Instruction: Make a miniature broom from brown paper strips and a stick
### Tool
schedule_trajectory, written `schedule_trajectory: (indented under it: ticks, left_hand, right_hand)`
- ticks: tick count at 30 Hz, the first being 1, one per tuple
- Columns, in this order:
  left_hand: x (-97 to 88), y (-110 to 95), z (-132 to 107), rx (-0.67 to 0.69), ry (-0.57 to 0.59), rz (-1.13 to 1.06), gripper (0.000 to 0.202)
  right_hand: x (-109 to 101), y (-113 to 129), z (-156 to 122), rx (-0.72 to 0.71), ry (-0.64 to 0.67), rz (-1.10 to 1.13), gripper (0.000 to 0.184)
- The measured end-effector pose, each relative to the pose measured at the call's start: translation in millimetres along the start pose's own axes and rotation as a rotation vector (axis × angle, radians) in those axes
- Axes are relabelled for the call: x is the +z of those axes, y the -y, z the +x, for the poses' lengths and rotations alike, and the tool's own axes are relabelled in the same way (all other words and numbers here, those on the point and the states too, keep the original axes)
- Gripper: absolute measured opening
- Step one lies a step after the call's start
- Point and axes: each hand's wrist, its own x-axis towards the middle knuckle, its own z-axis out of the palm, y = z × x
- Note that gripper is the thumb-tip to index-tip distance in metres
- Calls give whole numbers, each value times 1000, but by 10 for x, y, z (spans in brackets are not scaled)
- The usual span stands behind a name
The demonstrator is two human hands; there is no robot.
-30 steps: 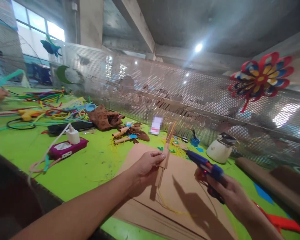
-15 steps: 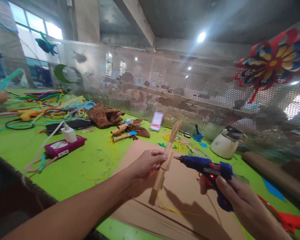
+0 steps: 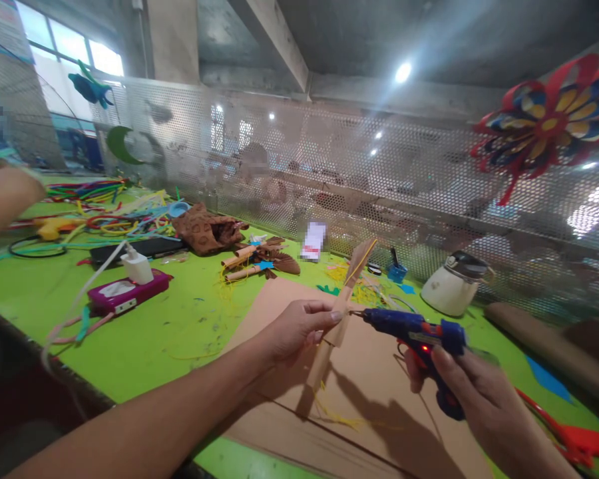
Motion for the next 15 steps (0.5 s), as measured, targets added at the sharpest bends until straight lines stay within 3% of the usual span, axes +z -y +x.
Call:
schedule_trajectory:
  ticks: [15]
  left_hand:
    - [11,3,-5,3,-21,13,22]
  right_hand:
    - [-19,-24,10,-50,-7,-59,47]
